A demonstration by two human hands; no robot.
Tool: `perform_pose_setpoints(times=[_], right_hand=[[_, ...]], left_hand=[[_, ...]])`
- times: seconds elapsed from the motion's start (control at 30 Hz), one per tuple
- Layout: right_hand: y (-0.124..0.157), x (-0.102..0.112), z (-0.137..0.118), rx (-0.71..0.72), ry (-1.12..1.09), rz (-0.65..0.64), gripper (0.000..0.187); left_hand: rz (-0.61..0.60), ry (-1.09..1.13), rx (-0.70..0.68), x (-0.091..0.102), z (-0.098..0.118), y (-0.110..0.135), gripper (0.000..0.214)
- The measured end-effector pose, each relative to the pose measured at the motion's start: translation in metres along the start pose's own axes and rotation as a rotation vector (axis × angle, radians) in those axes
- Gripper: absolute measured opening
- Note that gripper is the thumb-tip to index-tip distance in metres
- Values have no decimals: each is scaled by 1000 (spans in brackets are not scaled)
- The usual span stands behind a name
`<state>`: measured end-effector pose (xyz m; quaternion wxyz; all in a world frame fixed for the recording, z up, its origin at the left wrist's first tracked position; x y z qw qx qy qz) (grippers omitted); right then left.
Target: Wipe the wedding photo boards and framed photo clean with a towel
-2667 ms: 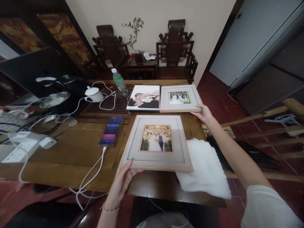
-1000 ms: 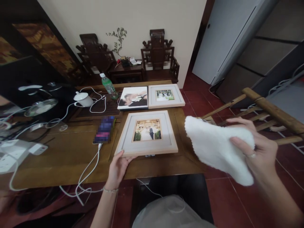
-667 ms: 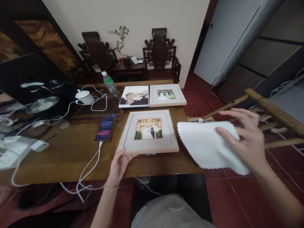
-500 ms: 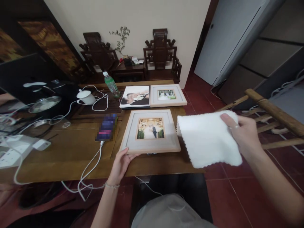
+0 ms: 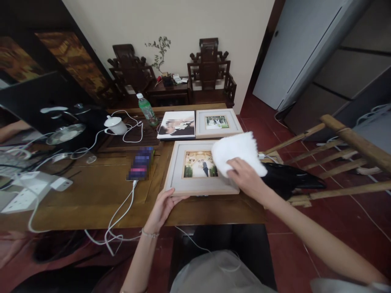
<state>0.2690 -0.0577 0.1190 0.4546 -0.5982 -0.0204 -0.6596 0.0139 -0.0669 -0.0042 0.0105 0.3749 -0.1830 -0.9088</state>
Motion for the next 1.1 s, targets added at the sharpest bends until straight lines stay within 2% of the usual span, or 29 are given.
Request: perform_pose_setpoints(times=[0.07, 0.13, 0.23, 0.33, 0.43, 0.5, 0.57, 0.63, 0.67, 0.73, 0.8, 0.83, 0.9, 0.97, 1.1], right_hand=[[4, -10, -19, 36, -44, -81, 28], [10, -17, -25, 16, -56, -163, 26], [21, -24, -21, -18, -84, -289, 33], [33, -31, -11, -72, -167, -353, 44], [38, -34, 6, -190, -342, -303, 37], [39, -30, 28, -357, -502, -200, 24], [39, -24, 53, -561, -604, -78, 24], [38, -15, 72, -677, -582, 9, 28], [37, -10, 76, -678, -532, 34, 26], [34, -6, 74, -589, -426, 33, 21], [33, -9, 63, -460, -352, -26, 18], [33, -13, 57, -404, -321, -77, 14], [35, -22, 46, -318, -255, -186, 3], [36, -28, 40, -272, -195, -273, 6], [32, -35, 34, -277, -142, -362, 9]], left_hand=[[-17, -12, 4, 0, 1, 1, 10], [-34, -32, 7, 0, 2, 3, 14], [-49, -72, 26, -1, 2, 5, 24], [-50, -97, 60, -1, 1, 4, 34], [-21, -133, 103, -1, 2, 0, 36], [35, -237, 121, 0, 8, -5, 27], [91, -433, 126, 2, 16, -11, 19], [129, -688, 105, 2, 27, -17, 24], [140, -831, 95, 2, 32, -19, 30], [123, -1105, 73, -1, 42, -24, 40], [52, -1291, 27, -9, 48, -27, 44], [24, -1355, -40, -14, 52, -29, 44], [56, -1420, -232, -23, 62, -31, 45], [126, -1444, -382, -30, 68, -35, 41], [106, -1478, -534, -46, 66, -49, 24]])
Point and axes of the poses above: each hand's wrist, its own y-axis away from the middle knuckle, its own x-axis out of the back of the hand, z = x × y, the point moved 6 cm from there along -y, towards the middle knuckle, and after that the axes turned 8 degrees about y, right-handed, at the moved point
